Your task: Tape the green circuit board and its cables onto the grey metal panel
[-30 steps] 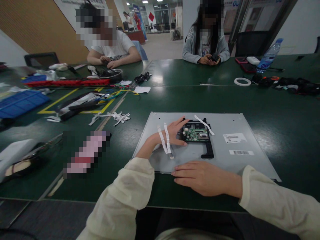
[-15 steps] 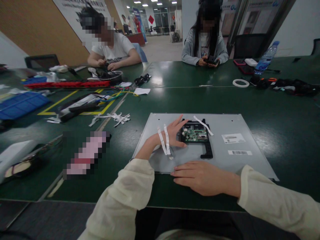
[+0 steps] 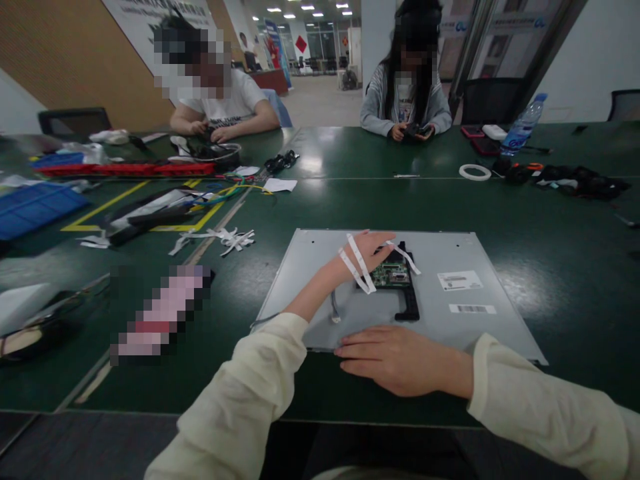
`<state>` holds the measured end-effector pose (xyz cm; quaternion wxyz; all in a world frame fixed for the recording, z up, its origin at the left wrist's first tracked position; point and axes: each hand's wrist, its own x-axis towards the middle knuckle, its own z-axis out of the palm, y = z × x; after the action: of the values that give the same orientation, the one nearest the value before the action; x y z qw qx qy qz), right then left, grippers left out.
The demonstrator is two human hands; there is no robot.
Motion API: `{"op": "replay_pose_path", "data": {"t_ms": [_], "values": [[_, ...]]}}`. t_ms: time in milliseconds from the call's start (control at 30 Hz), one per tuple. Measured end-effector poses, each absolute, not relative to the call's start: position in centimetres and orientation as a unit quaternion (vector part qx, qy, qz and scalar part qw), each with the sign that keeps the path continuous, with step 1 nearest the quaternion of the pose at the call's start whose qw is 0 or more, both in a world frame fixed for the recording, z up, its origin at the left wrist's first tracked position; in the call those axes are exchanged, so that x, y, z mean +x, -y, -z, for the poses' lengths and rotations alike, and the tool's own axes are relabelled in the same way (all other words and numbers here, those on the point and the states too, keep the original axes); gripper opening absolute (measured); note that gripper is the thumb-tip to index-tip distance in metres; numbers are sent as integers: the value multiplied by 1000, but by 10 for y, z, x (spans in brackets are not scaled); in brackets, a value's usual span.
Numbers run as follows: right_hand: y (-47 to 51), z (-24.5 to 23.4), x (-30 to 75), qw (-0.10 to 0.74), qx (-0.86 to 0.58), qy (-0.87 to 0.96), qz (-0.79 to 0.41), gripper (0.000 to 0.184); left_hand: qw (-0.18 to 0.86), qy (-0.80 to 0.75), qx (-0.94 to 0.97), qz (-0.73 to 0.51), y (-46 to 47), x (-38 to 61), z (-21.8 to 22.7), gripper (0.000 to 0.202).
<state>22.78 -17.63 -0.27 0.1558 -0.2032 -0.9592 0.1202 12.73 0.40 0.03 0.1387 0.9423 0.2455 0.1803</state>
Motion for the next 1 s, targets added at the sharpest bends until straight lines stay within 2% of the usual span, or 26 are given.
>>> {"op": "replay_pose_path", "data": {"t_ms": [333, 567, 667, 800, 1000], "values": [[174, 5, 227, 145, -202, 963, -101, 36, 158, -274, 942, -116, -16, 131, 24, 42], [172, -5, 233, 214, -203, 954, -54, 32, 167, -268, 943, -104, -18, 128, 24, 42], [156, -13, 258, 285, -295, 910, -67, 32, 169, -267, 943, -102, -17, 128, 23, 43], [120, -8, 308, 363, -497, 784, -84, 28, 170, -270, 942, -101, -16, 129, 21, 42], [93, 22, 347, 400, -609, 670, -146, 24, 169, -262, 945, -101, -17, 129, 21, 43]]}}
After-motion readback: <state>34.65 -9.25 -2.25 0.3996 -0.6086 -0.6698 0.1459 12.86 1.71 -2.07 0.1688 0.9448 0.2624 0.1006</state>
